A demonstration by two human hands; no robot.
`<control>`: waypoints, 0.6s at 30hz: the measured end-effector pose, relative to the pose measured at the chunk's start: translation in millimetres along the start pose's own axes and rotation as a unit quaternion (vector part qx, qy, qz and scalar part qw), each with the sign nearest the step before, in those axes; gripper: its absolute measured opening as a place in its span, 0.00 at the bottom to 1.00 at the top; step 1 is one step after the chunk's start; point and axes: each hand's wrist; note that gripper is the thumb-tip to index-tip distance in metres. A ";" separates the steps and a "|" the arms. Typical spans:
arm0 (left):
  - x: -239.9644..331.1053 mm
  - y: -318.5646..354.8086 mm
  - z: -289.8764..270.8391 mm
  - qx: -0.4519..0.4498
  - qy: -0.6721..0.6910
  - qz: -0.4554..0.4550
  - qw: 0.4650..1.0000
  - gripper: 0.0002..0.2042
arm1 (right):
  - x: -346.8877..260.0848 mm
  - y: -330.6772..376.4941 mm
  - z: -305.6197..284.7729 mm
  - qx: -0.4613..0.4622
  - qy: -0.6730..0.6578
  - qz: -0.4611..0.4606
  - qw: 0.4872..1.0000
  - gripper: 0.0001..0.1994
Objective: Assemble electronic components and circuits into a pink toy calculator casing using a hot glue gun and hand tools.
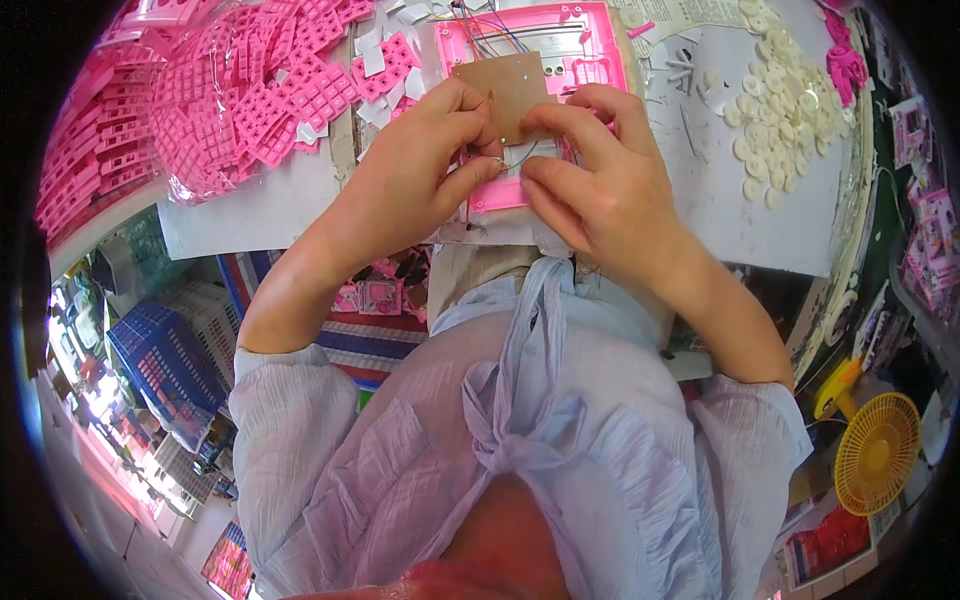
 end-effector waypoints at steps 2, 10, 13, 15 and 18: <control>0.4 -0.7 0.2 0.005 0.015 -0.003 1.000 0.06 | 0.9 1.9 1.6 -0.007 0.004 0.021 1.000 0.10; 2.7 -2.5 -1.9 0.018 -0.006 -0.005 1.000 0.06 | -4.6 -9.5 11.1 -0.057 -0.007 0.075 0.996 0.10; -0.6 -0.1 3.9 0.027 -0.036 0.003 0.999 0.06 | -5.4 -10.7 13.1 -0.059 0.012 0.062 0.996 0.08; -1.3 1.1 5.9 0.028 -0.050 0.001 0.998 0.06 | -6.2 -11.3 13.0 -0.070 0.024 0.056 0.996 0.08; 0.0 1.2 5.0 0.026 -0.049 0.000 0.998 0.06 | -7.1 -10.7 11.6 -0.101 0.019 0.068 0.992 0.09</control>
Point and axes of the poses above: each hand's wrist, its own y-axis away from the middle knuckle, its own z-axis out of the palm, x = y × z, and after that the axes turned 7 degrees about y, right-handed
